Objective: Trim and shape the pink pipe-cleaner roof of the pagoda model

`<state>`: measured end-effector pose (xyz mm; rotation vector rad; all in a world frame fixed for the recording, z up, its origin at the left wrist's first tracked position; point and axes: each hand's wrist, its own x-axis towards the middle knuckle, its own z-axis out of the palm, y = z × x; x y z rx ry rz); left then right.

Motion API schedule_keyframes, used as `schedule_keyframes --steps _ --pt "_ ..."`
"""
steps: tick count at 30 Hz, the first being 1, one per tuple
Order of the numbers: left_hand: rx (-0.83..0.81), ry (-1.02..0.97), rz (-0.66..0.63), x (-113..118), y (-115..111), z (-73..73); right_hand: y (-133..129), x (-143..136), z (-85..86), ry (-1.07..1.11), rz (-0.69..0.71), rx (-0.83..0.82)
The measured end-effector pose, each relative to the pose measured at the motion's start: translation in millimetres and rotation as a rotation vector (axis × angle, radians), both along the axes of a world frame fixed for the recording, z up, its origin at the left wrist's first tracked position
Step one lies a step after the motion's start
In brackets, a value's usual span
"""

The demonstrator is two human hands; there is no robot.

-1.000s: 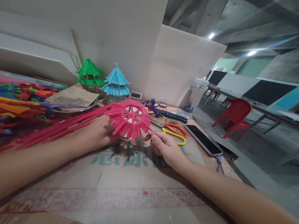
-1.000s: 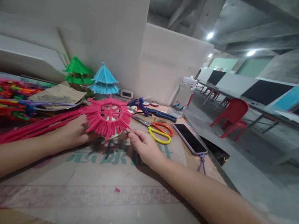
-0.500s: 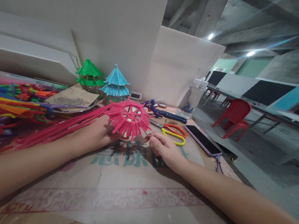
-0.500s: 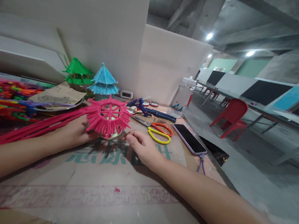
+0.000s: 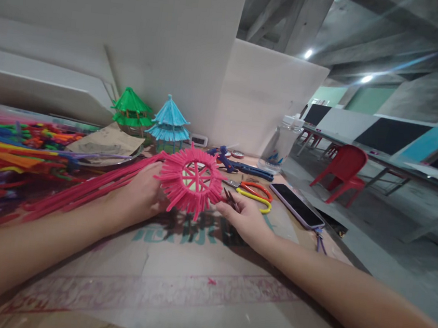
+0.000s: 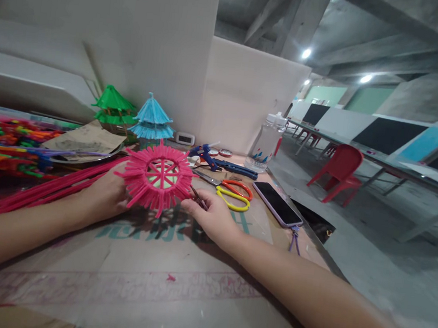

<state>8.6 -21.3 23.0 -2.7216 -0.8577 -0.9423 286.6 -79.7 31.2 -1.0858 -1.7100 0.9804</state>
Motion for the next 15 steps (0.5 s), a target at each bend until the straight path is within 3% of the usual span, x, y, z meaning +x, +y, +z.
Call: schedule_keyframes --steps 7,15 --pt "-0.006 -0.029 -0.014 0.8 1.8 -1.7 4.6 -1.7 -4.6 0.037 0.023 -0.036" --pt "-0.199 -0.137 -0.089 4.6 5.2 2.5 -3.8 5.6 -2.4 -0.055 0.108 0.037"
